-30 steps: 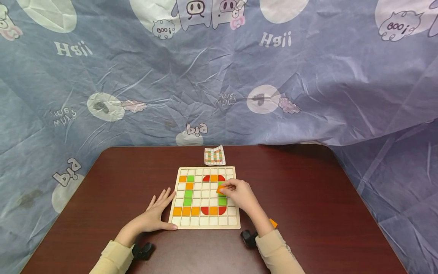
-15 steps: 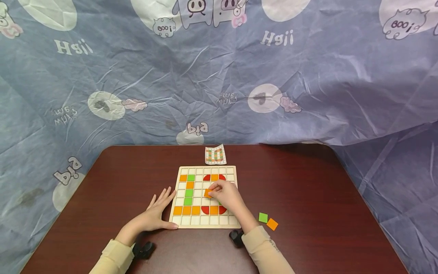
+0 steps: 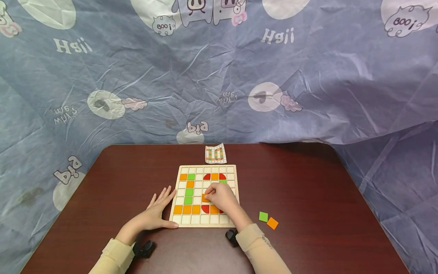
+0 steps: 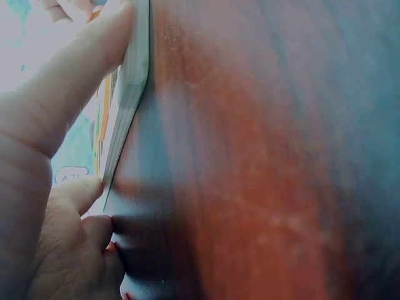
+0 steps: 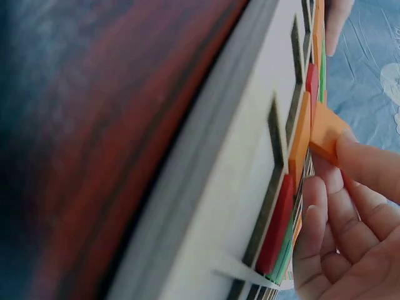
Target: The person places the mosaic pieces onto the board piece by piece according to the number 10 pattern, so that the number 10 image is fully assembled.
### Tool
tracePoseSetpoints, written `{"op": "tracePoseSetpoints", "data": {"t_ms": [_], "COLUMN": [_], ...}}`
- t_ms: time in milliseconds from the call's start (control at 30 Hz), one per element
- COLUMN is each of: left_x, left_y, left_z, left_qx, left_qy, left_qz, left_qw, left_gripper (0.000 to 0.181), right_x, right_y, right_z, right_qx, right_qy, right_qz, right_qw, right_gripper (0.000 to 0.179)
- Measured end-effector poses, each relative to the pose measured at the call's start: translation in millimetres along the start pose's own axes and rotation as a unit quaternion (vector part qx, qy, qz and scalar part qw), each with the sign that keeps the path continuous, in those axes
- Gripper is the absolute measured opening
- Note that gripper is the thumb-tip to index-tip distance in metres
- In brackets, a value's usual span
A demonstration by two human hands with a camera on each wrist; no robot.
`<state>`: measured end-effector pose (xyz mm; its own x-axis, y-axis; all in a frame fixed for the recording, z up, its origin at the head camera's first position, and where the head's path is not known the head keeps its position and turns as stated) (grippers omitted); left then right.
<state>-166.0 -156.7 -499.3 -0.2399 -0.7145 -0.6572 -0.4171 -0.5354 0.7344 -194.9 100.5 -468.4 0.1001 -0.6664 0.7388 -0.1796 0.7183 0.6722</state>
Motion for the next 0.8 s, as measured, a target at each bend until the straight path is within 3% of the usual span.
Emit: {"op": "tracePoseSetpoints", "data": {"t_ms": [500, 800], "left_x": [1.0, 1.0], "left_y": [-0.7, -1.4], "left_z": [0.9, 1.3], "left_qx": [-0.002, -0.007], "left_qy": [-0.001, 0.000], "left_qz": [0.002, 0.006], "left_qw": [1.0000, 1.0000], "left_gripper": [0.117, 0.118], "right_x": [4.0, 3.5], "right_y": [-4.2, -3.2], "right_z": [-1.5, -2.2], "right_qx": [-0.004, -0.008], "right_qy": [0.017, 0.021], "right_qz": [-0.069, -0.074], "right_qw": [0.9974, 0.9970], "right_gripper": [0.008, 0.008]}}
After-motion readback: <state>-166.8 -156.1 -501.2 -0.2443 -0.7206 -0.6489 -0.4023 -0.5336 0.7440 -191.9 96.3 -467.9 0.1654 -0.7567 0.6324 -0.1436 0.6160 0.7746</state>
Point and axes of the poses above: each hand's wrist, its own z-axis towards the middle knuckle, its own y-axis out of the back of the hand, x = y × z, the point moved 2 cm from there along z, towards the middle knuckle, and after that the axes turned 2 degrees about -z, right-handed, at the moved point
